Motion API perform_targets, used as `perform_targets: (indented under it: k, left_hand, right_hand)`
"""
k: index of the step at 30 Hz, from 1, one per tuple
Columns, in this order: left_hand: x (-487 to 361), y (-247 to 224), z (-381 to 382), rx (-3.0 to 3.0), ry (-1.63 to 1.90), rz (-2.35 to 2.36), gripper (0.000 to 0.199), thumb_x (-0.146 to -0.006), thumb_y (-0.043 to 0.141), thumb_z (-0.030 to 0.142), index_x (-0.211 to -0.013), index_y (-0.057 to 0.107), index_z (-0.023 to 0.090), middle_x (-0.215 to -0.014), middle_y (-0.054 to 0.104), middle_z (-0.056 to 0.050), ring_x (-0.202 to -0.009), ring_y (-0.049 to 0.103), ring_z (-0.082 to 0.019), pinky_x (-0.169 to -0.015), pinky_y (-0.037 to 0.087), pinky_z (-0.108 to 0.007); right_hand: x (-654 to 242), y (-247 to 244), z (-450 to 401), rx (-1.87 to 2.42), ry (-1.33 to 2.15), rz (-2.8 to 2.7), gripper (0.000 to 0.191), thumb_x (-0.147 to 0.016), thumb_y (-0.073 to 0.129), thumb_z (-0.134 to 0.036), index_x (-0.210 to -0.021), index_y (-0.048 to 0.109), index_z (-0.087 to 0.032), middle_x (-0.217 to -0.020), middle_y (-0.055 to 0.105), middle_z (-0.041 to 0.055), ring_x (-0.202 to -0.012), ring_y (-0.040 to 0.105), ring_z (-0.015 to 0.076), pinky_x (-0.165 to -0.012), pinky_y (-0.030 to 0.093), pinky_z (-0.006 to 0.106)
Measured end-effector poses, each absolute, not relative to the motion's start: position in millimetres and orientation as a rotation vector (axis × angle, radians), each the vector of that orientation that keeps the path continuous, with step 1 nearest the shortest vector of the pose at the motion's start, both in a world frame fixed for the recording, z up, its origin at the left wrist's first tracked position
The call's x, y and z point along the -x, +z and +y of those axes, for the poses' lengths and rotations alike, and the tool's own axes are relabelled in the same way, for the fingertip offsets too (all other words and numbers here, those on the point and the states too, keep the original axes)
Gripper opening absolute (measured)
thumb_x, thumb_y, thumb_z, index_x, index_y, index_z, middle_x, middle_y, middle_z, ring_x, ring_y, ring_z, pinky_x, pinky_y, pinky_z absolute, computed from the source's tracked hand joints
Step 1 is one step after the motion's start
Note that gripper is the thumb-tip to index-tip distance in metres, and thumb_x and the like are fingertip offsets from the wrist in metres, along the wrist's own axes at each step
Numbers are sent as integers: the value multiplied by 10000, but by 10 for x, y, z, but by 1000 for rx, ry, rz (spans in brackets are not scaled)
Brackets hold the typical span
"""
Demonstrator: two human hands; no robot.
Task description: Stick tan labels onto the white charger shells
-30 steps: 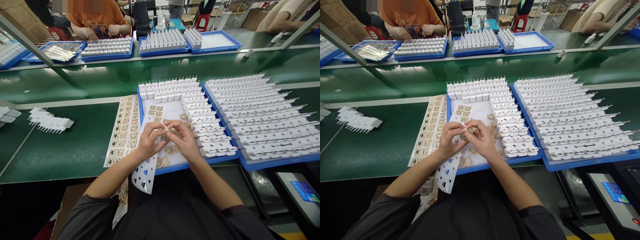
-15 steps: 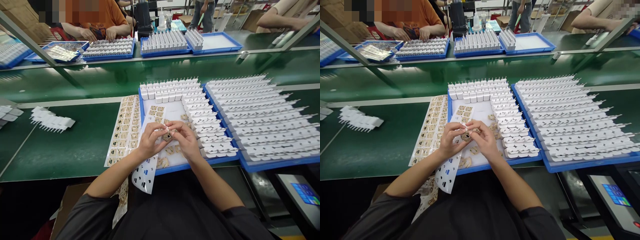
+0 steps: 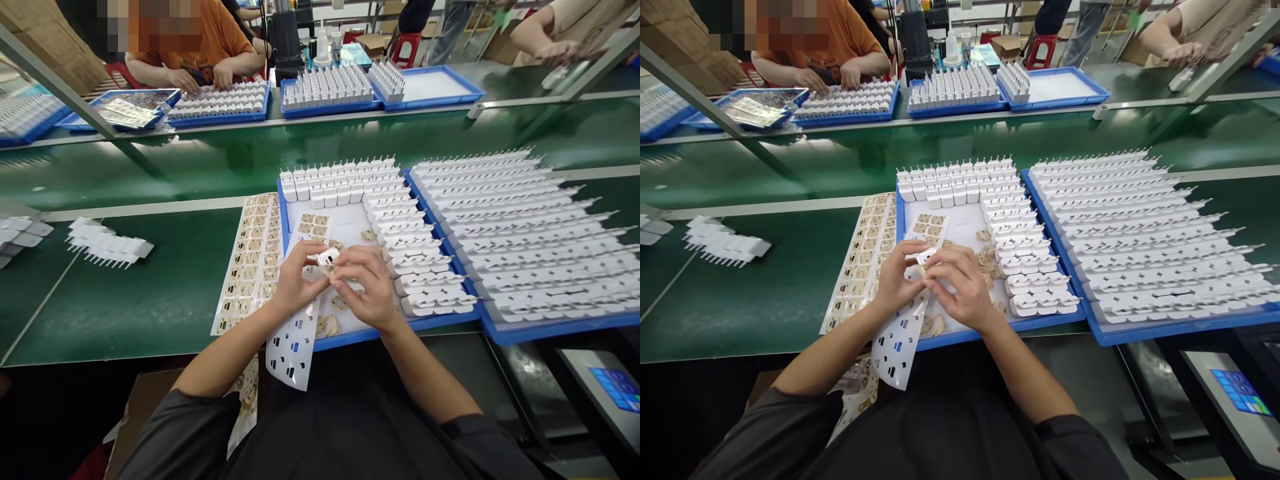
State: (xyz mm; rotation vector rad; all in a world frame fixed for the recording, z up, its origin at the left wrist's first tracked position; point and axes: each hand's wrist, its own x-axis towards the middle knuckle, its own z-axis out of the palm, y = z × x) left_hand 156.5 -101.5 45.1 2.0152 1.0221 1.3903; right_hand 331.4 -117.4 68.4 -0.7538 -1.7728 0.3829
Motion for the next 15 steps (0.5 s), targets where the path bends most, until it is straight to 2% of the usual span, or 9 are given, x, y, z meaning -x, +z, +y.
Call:
perform_targets:
  k: [2,4,8,10,12,15]
  left_hand:
    - [-1547,453,-992,-1859,1344,1061,383,-819,739,298,-1155,574,215,-1165,604,-92,-1083,613,-206,-760,580,-276]
    - [-1538,461,-964,-1792,1327,1099,390,-820,738,289,-1169,580,219,-1176,610,-87,-1099,607,-204,-801,573,-279]
    - [-1517,524,-891,-1745,1365,1110,403,-828,709,260,-1208,581,225,-1225,621,-92,-1118,609,-204,-857,547,-283]
    - [-1451,611,-833,-1677,1447,1126,421,-823,701,254,-1219,563,223,-1230,625,-98,-1114,614,-203,-850,542,-278]
    - [-1308,742,-779,-1613,1543,1209,430,-808,712,269,-1204,552,216,-1209,632,-100,-1092,620,-199,-810,540,-261]
    - [-920,935,-750,-1619,1563,1504,417,-810,718,336,-1177,566,209,-1184,649,-94,-1051,629,-201,-732,533,-241]
  right_hand:
    - [-3343,659,-1162,761,460,-1664,45,-922,592,-245,-935,634,-255,-908,683,34,-925,663,225,-858,554,435]
    - [-3380,619,-1129,962,456,-1516,99,-947,559,-244,-1017,629,-250,-923,667,41,-921,658,215,-856,554,420]
    - [-3426,545,-1038,1263,262,-1701,253,-942,560,-272,-1174,652,-229,-1274,573,131,-1207,557,282,-1029,470,489]
    - [-3417,520,-998,1276,155,-1779,258,-940,563,-284,-1170,665,-227,-1349,534,142,-1272,510,317,-1077,418,540]
    - [-3386,501,-975,1194,123,-1836,241,-940,566,-265,-1158,664,-230,-1297,584,129,-1228,543,309,-1065,430,535]
    - [-3309,480,-991,936,199,-2044,236,-950,544,-202,-1166,634,-224,-1144,663,101,-1094,616,261,-973,508,460]
